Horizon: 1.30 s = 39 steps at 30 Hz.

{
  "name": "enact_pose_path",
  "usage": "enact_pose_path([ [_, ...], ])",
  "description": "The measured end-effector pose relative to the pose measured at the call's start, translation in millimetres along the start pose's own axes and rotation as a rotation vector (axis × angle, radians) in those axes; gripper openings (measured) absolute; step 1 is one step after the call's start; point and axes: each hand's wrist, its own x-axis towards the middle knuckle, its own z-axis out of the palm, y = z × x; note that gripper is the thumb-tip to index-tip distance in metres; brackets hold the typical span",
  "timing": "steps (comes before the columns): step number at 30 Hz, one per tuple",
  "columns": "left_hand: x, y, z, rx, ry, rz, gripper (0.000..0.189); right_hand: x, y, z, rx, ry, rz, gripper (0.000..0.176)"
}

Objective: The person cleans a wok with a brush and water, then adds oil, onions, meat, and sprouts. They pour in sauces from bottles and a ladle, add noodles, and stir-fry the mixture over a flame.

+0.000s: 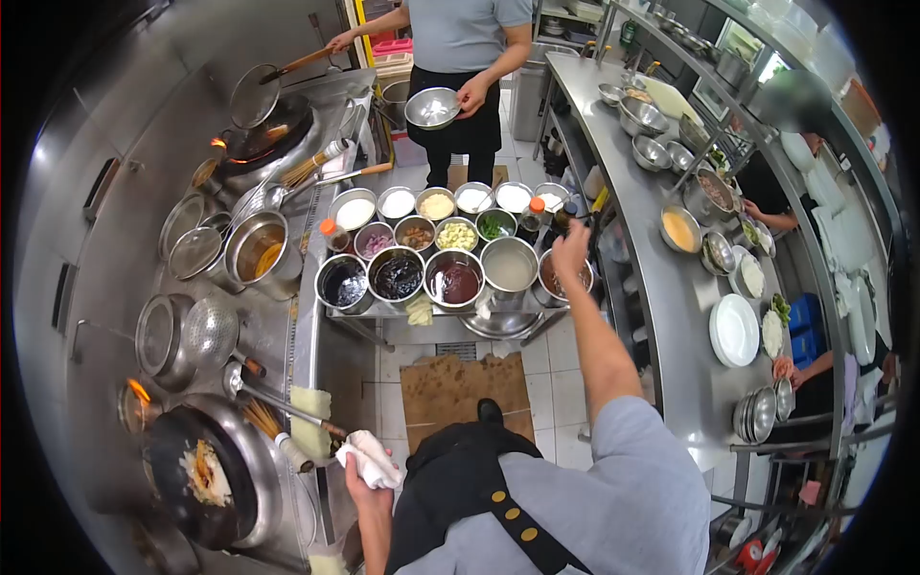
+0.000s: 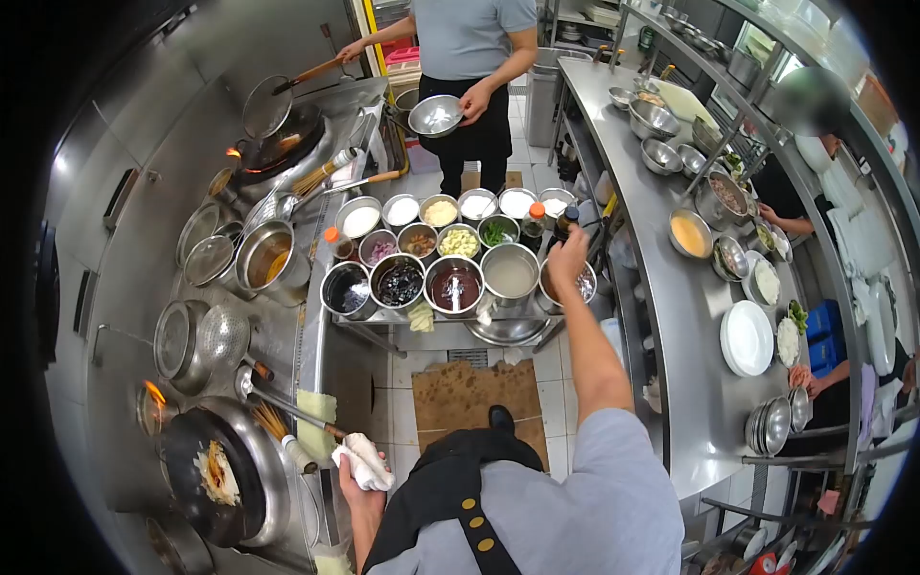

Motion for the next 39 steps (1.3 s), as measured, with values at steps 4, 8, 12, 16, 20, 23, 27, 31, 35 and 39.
enact_pose_path([
  [4, -4, -14, 40, 0.046, 0.096, 0.007, 0.05, 73, 27, 5, -0.208, -0.252, 0.072, 0.065],
  [8, -8, -21, 52, 0.054, 0.134, 0.001, 0.048, 101, 63, 39, -0.231, -0.496, 0.049, 0.057],
  [12, 3, -26, 45, 0.016, 0.108, 0.027, 0.05, 96, 45, 21, -0.165, -0.418, -0.116, 0.052],
  [16, 16, -18, 35, 0.003, 0.032, -0.017, 0.045, 66, -49, -40, -0.106, -0.343, -0.527, 0.037],
  [20, 56, -18, 17, 0.036, 0.005, 0.026, 0.036, 47, -201, -135, 0.183, -0.67, -0.717, 0.036],
  [23, 60, 3, 24, 0.079, -0.029, 0.037, 0.038, 21, -279, -165, 0.401, -1.025, -0.606, 0.052],
  [27, 43, 28, 14, 0.079, -0.111, 0.052, 0.043, -78, -398, -163, 0.833, -1.519, -0.439, 0.075],
  [31, -9, 83, -32, -0.347, -0.453, 0.115, 0.061, -196, -502, -121, 1.141, -1.709, -0.706, 0.088],
  [35, -57, 140, -70, -0.488, -0.247, 0.349, 0.059, -326, -586, -138, 1.62, -2.002, -0.237, 0.084],
  [39, -61, 152, -120, -0.541, -0.161, 0.425, 0.055, -423, -618, -89, 1.225, -2.156, -0.358, 0.068],
])
